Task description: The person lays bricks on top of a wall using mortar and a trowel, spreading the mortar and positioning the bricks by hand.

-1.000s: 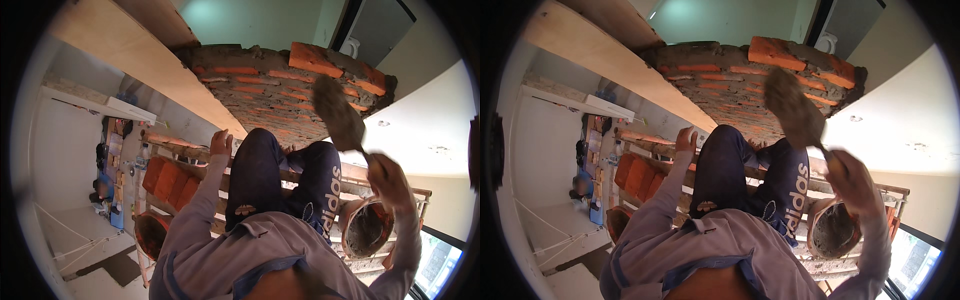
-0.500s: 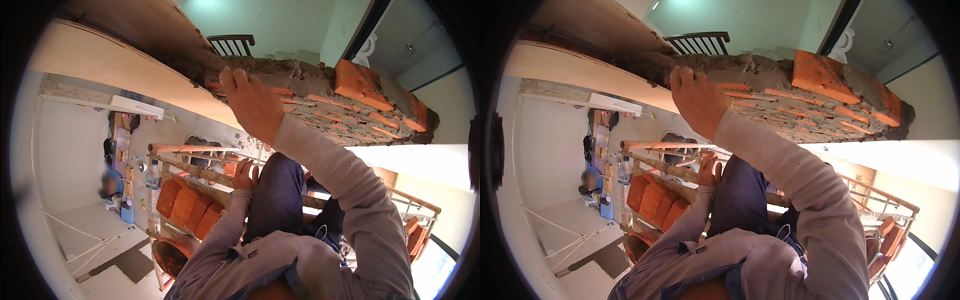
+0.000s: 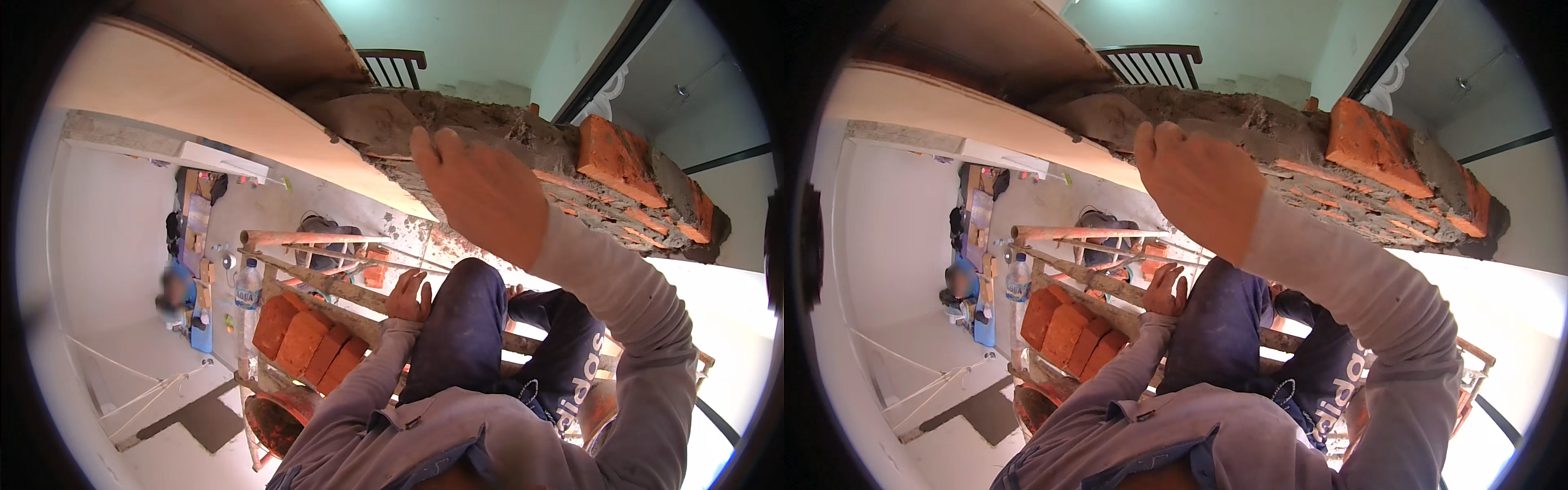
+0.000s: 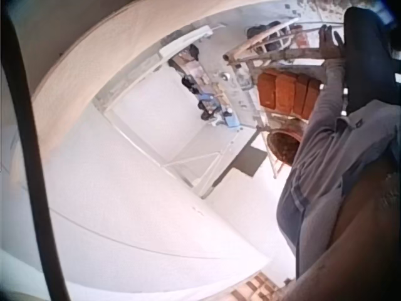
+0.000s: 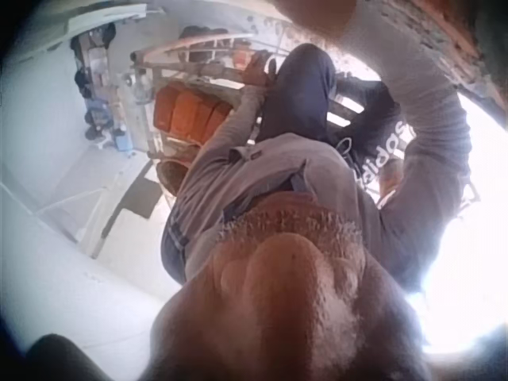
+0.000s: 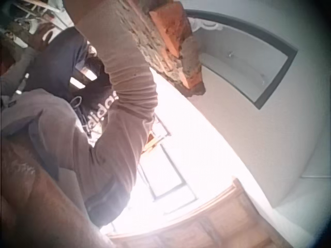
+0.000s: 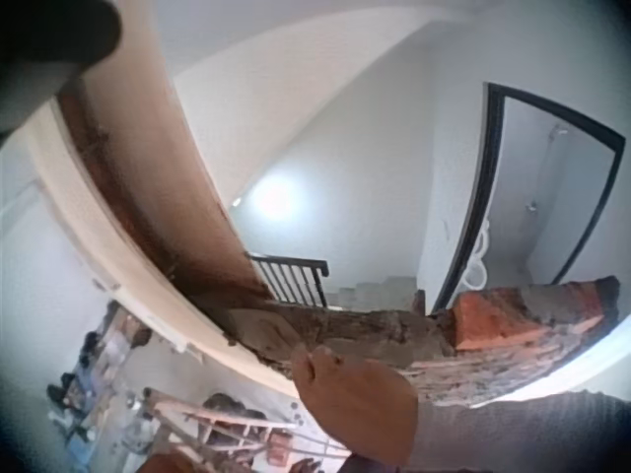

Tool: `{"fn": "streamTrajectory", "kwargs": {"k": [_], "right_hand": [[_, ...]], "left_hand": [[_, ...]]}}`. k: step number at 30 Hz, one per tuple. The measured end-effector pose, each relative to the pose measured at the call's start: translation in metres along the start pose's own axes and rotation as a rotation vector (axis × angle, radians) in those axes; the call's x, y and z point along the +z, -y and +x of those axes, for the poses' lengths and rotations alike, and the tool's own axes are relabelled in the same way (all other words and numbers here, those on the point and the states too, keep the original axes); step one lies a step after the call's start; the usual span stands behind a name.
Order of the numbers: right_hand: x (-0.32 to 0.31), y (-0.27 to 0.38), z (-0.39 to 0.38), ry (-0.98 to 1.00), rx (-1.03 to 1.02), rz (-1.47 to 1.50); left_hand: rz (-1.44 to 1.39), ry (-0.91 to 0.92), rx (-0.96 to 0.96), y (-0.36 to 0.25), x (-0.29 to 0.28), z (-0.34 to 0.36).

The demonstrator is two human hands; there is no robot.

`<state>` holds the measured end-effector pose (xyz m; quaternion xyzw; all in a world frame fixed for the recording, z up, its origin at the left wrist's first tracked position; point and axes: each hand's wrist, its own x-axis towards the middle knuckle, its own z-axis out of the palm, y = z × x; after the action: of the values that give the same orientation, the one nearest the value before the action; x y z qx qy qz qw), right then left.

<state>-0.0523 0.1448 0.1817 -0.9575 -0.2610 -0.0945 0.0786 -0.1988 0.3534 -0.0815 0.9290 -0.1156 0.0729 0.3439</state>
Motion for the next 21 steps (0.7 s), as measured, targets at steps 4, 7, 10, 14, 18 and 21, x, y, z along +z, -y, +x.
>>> {"fn": "streamTrajectory", "kwargs": {"k": [4, 7, 10, 14, 18, 21], "right_hand": [[0.006, 0.006, 0.020, -0.045, -0.027, -0.112], [0.001, 0.004, 0.023, 0.190, 0.076, 0.204], [0.000, -0.002, -0.008, -0.081, -0.068, 0.131], [-0.040, -0.006, -0.025, -0.101, -0.295, 0.092], [-0.070, 0.016, 0.007, -0.096, -0.059, 0.030], [-0.062, 0.022, 0.017, 0.462, 0.205, 0.021]], "left_hand": [[0.002, -0.019, 0.002, -0.004, 0.000, 0.005], [-0.007, -0.030, -0.007, 0.000, -0.001, -0.001], [-0.034, -0.054, -0.006, -0.001, -0.002, -0.002], [-0.060, -0.069, -0.044, -0.005, -0.005, -0.003], [-0.072, -0.095, -0.031, -0.003, -0.001, -0.003], [-0.092, -0.159, -0.050, 0.002, 0.000, -0.007]]}}
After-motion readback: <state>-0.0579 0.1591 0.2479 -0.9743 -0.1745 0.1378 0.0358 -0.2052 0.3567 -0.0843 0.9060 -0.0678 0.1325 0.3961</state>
